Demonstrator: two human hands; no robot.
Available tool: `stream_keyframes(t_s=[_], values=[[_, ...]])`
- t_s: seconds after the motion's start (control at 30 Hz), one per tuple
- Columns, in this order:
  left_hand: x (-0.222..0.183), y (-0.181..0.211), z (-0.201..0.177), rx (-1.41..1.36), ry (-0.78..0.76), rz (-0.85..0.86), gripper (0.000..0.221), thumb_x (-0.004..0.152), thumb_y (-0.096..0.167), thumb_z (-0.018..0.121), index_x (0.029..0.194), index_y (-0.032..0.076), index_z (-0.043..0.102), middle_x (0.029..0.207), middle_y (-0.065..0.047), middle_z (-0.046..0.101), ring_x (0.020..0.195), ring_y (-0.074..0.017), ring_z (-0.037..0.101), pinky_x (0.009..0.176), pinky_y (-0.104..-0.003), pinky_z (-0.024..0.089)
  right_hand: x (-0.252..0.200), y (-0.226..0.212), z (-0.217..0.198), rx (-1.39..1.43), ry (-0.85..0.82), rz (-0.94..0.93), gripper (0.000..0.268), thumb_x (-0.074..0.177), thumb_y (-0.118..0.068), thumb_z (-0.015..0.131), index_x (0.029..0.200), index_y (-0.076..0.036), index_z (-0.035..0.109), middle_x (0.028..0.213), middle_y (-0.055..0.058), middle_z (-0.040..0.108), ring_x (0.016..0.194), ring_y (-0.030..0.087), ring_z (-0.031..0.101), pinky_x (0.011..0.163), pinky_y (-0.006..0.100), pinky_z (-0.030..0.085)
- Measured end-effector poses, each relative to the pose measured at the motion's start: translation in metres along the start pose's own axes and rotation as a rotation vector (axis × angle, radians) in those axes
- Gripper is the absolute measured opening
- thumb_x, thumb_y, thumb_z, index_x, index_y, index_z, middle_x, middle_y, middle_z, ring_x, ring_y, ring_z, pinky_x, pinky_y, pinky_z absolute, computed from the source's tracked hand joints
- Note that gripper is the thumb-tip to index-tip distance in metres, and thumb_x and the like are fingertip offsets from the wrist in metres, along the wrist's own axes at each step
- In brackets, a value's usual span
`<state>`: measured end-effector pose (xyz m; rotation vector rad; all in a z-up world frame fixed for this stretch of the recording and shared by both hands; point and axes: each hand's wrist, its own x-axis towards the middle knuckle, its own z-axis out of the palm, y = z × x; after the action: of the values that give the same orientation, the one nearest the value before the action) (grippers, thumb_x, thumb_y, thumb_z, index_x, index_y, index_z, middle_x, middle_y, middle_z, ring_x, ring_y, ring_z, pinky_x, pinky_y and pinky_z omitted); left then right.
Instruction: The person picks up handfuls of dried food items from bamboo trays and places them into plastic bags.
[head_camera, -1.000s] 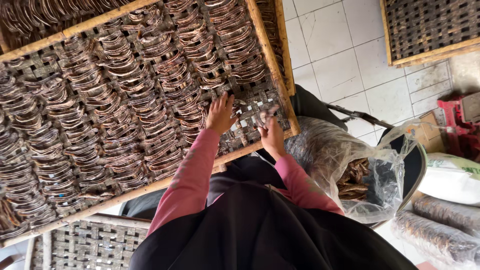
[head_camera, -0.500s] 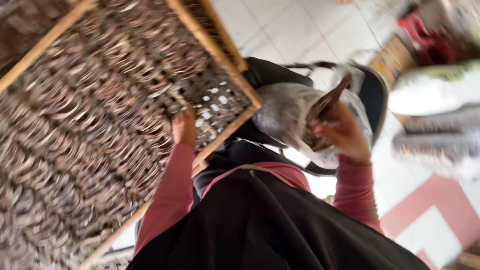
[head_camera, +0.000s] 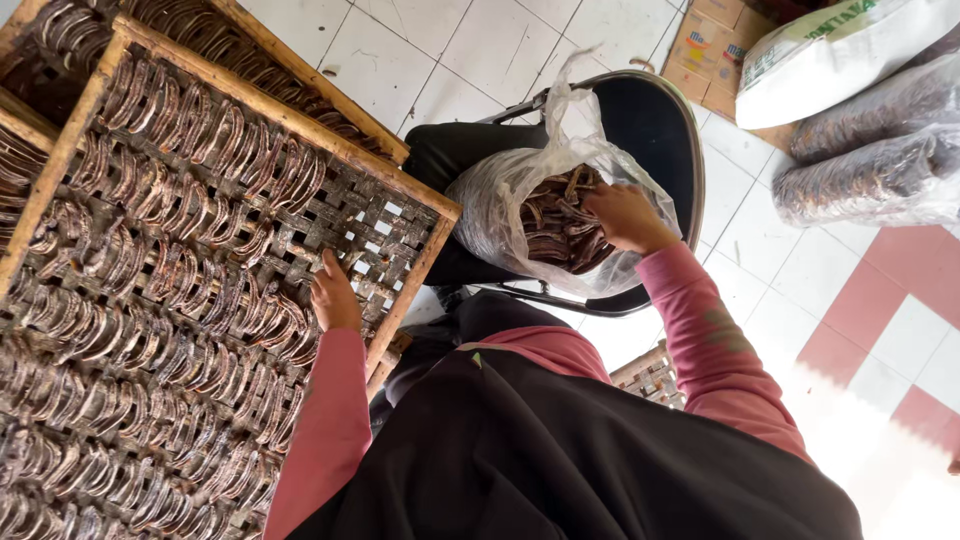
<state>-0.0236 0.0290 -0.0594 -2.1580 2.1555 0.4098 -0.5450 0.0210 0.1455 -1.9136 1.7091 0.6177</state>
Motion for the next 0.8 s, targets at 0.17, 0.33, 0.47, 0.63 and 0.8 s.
stream_keyframes(t_s=[0.17, 0.33, 0.47, 0.63, 0.8], values=[[-0.006, 0.034, -0.040, -0.165, -0.032, -0.078, 0.080, 0.090, 0.005, 0.072, 0.152, 0.007, 0.021, 0.126, -0.027, 0.063, 0.109, -0.0438, 0.067, 0.094, -0.056, 0.056, -0.027, -0.007, -0.014, 0.230, 0.314, -0.057, 0.060, 0.071, -0.017, 0.088, 0.125, -0.007, 0.061, 0.123, 0.015, 0.060, 0.122, 0.036, 0.054, 0.105, 0.049, 0.039], [-0.032, 0.133, -0.143, -0.606, 0.443, 0.271, 0.059, 0.099, 0.005, 0.066, 0.146, 0.004, 0.031, 0.139, -0.024, 0.059, 0.111, -0.0372, 0.067, 0.091, -0.048, 0.063, -0.091, -0.011, -0.037, 0.825, 0.664, 0.092, 0.027, 0.098, -0.024, 0.076, 0.119, -0.013, 0.063, 0.122, 0.008, 0.065, 0.118, 0.022, 0.065, 0.100, 0.039, 0.053], [-0.046, 0.231, -0.219, -0.906, -0.011, 0.707, 0.055, 0.098, 0.012, 0.071, 0.145, 0.006, 0.043, 0.128, -0.017, 0.066, 0.105, -0.0300, 0.073, 0.085, -0.042, 0.062, -0.101, -0.012, -0.036, 0.284, 1.038, 0.298, 0.039, 0.083, -0.022, 0.083, 0.115, -0.006, 0.068, 0.110, 0.015, 0.065, 0.104, 0.034, 0.058, 0.094, 0.046, 0.038], [0.005, 0.378, -0.205, -0.573, -0.568, 0.956, 0.061, 0.080, 0.009, 0.074, 0.136, 0.005, 0.050, 0.111, -0.020, 0.069, 0.106, -0.0409, 0.066, 0.088, -0.049, 0.053, -0.083, 0.002, -0.024, 0.310, 1.068, 0.400, 0.007, 0.094, -0.007, 0.075, 0.095, -0.013, 0.071, 0.094, 0.004, 0.069, 0.096, 0.026, 0.062, 0.103, 0.044, 0.037], [0.022, 0.438, -0.114, -0.142, -0.232, 0.842, 0.045, 0.097, 0.008, 0.061, 0.141, 0.007, 0.053, 0.130, -0.014, 0.069, 0.130, -0.0331, 0.062, 0.110, -0.046, 0.049, -0.080, 0.009, -0.011, 0.389, 1.082, 0.432, 0.004, 0.093, -0.009, 0.074, 0.093, -0.012, 0.071, 0.092, 0.004, 0.068, 0.094, 0.027, 0.062, 0.102, 0.044, 0.038]])
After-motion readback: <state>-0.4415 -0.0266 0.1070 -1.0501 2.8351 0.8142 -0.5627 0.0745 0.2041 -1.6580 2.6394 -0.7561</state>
